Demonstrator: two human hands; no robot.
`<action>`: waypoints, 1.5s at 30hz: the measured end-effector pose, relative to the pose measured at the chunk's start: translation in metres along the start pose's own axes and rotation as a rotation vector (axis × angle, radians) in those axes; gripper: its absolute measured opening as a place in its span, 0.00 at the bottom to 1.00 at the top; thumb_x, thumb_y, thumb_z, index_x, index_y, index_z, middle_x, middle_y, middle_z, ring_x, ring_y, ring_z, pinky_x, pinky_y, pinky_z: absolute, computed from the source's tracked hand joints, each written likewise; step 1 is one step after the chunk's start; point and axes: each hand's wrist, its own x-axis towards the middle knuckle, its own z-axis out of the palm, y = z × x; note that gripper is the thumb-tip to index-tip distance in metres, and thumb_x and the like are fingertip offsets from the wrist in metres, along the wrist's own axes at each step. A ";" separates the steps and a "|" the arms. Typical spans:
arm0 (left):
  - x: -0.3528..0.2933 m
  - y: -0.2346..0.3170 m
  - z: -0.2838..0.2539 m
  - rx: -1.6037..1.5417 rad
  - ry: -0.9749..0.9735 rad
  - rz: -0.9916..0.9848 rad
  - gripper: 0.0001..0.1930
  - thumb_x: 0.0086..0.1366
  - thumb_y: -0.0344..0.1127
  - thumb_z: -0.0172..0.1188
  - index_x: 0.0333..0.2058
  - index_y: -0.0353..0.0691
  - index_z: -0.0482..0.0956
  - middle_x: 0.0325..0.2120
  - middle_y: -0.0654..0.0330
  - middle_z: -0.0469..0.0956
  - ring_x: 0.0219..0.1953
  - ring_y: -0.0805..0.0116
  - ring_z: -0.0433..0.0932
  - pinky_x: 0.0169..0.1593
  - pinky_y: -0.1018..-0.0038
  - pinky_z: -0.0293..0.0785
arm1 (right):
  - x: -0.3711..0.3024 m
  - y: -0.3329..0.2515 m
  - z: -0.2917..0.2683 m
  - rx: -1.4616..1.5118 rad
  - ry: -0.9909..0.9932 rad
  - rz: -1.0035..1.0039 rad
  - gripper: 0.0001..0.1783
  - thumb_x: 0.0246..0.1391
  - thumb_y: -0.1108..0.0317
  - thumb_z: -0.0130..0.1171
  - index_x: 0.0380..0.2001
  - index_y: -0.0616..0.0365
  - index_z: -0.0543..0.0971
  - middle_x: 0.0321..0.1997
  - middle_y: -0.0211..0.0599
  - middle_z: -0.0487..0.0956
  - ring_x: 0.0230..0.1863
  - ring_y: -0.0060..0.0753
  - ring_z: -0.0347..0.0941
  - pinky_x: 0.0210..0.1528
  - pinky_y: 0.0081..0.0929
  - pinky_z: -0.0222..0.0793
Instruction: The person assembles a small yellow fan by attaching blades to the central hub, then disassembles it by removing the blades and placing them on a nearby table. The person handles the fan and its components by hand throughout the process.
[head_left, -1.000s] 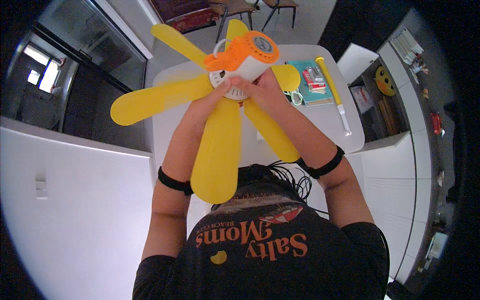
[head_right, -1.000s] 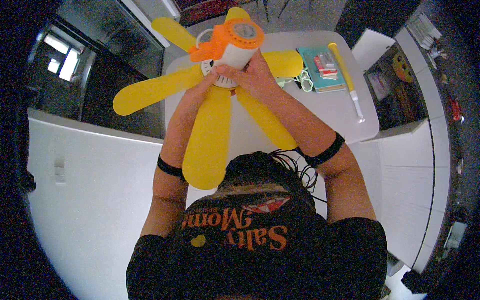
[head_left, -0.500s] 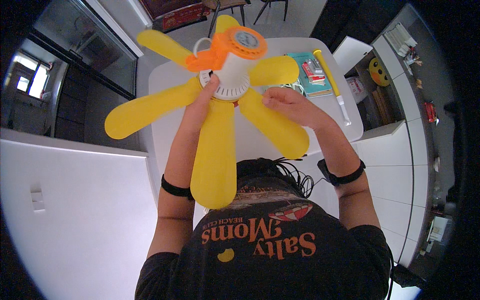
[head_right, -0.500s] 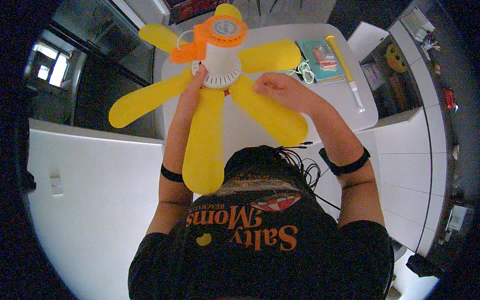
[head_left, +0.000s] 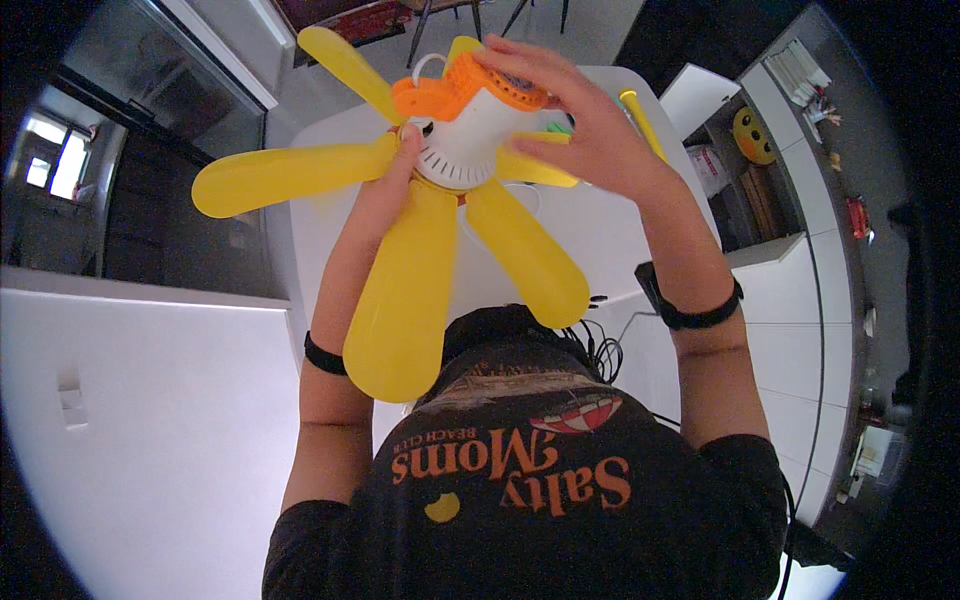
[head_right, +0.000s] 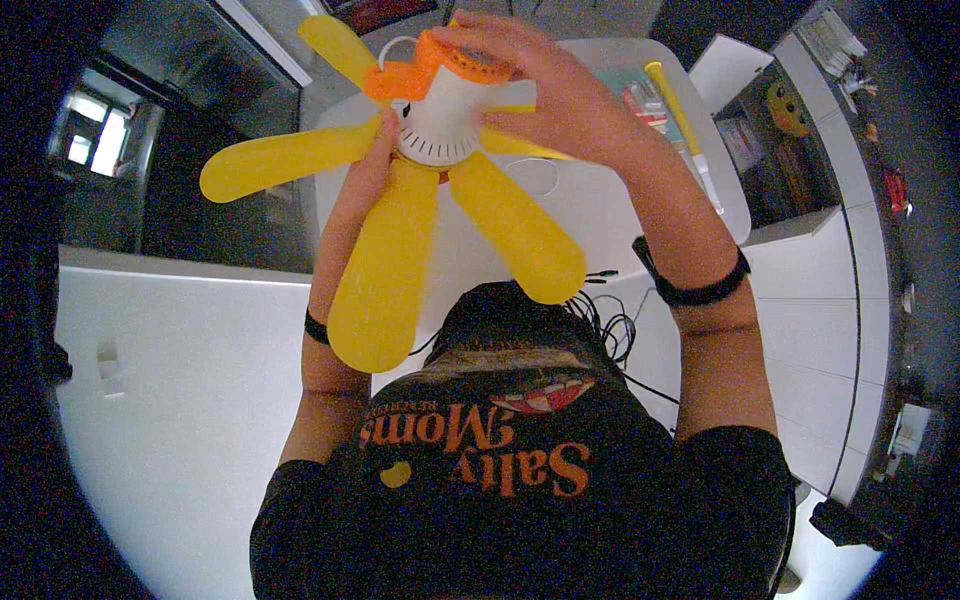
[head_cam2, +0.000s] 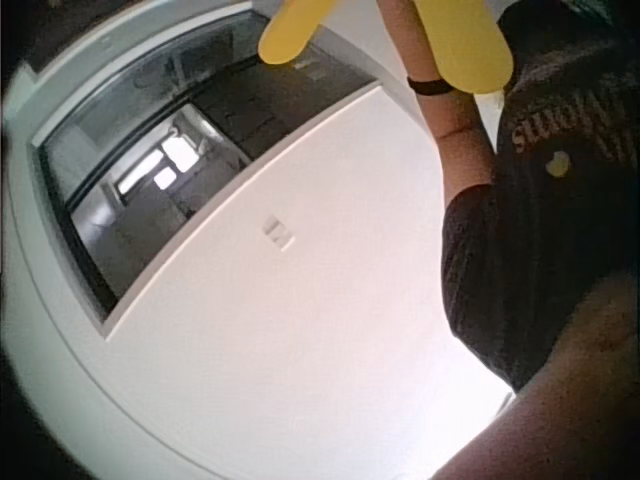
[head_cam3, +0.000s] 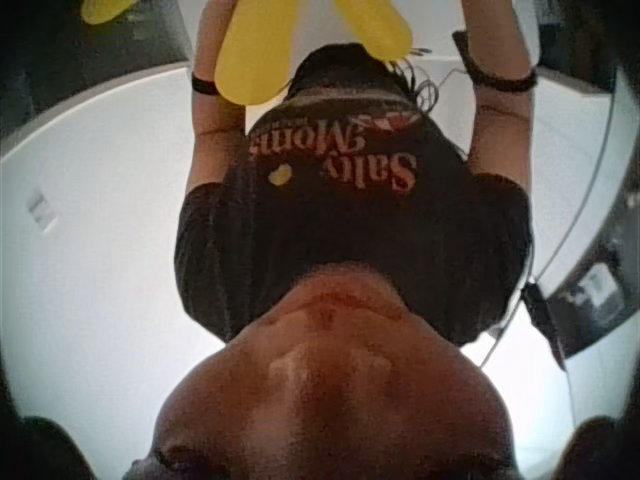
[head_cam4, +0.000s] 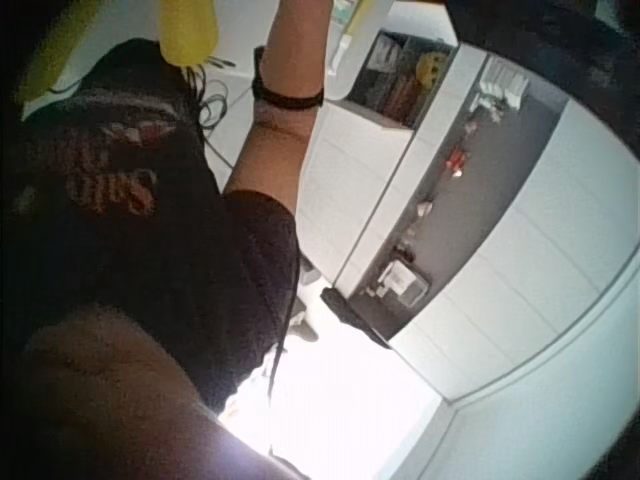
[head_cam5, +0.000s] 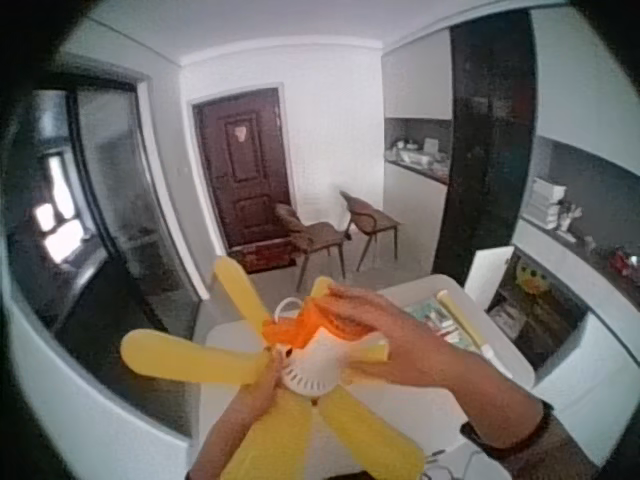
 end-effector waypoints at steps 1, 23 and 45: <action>0.000 0.000 -0.001 -0.006 -0.032 -0.019 0.26 0.73 0.53 0.51 0.60 0.41 0.63 0.46 0.52 0.79 0.37 0.59 0.84 0.35 0.67 0.84 | 0.004 0.001 -0.002 0.001 -0.017 0.077 0.42 0.43 0.65 0.75 0.64 0.42 0.71 0.68 0.32 0.67 0.62 0.38 0.70 0.58 0.38 0.74; -0.016 0.003 0.003 -0.074 0.082 0.092 0.31 0.75 0.54 0.43 0.65 0.36 0.59 0.56 0.46 0.74 0.52 0.53 0.80 0.51 0.58 0.82 | -0.031 -0.006 0.041 0.989 -0.467 0.887 0.26 0.66 0.51 0.53 0.55 0.61 0.74 0.43 0.41 0.83 0.39 0.39 0.81 0.42 0.35 0.78; -0.021 -0.023 -0.018 -0.366 -0.130 -0.046 0.40 0.70 0.67 0.42 0.70 0.45 0.54 0.65 0.48 0.64 0.64 0.45 0.68 0.62 0.45 0.69 | -0.031 -0.029 0.056 1.349 -0.398 1.058 0.23 0.67 0.57 0.50 0.55 0.65 0.73 0.46 0.50 0.83 0.38 0.39 0.83 0.43 0.35 0.81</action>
